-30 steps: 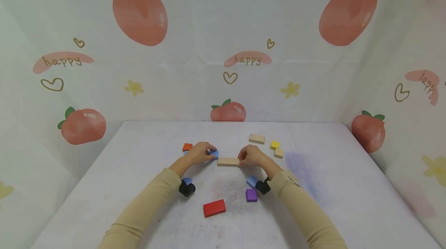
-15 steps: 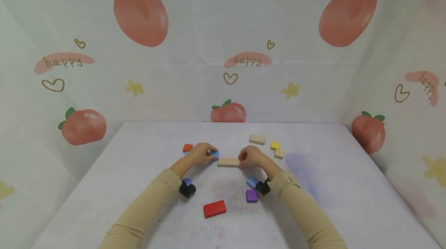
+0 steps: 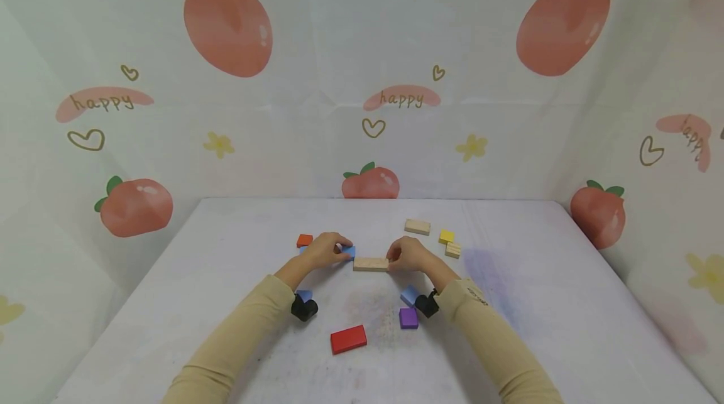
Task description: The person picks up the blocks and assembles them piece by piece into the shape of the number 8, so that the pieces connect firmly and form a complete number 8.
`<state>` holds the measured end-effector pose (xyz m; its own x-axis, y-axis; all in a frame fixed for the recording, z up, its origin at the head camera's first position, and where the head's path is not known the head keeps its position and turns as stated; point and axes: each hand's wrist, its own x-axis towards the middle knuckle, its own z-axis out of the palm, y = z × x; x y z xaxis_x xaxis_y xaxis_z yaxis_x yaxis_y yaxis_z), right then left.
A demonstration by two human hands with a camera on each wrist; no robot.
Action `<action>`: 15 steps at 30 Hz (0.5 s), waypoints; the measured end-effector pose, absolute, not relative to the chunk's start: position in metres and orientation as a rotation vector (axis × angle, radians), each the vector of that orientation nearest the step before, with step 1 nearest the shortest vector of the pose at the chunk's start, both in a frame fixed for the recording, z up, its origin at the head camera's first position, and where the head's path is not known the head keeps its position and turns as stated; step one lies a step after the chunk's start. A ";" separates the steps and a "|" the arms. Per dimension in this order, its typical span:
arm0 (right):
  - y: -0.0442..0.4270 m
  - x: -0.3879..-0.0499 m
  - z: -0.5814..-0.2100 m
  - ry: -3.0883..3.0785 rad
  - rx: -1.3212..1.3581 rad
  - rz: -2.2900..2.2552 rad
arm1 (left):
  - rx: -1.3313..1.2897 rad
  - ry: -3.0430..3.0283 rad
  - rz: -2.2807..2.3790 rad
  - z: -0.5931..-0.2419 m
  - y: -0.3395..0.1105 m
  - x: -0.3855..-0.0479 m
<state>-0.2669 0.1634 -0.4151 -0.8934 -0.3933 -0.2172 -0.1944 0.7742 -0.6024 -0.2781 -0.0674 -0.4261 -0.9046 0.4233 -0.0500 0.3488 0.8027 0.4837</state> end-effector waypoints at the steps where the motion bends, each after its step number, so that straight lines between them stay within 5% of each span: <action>1: 0.163 -0.267 -0.415 2.637 -0.445 -0.840 | 0.611 2.837 0.714 -0.426 -0.067 -0.278; 15: 0.162 -0.265 -0.414 2.637 -0.443 -0.840 | 0.624 2.834 0.728 -0.427 -0.069 -0.279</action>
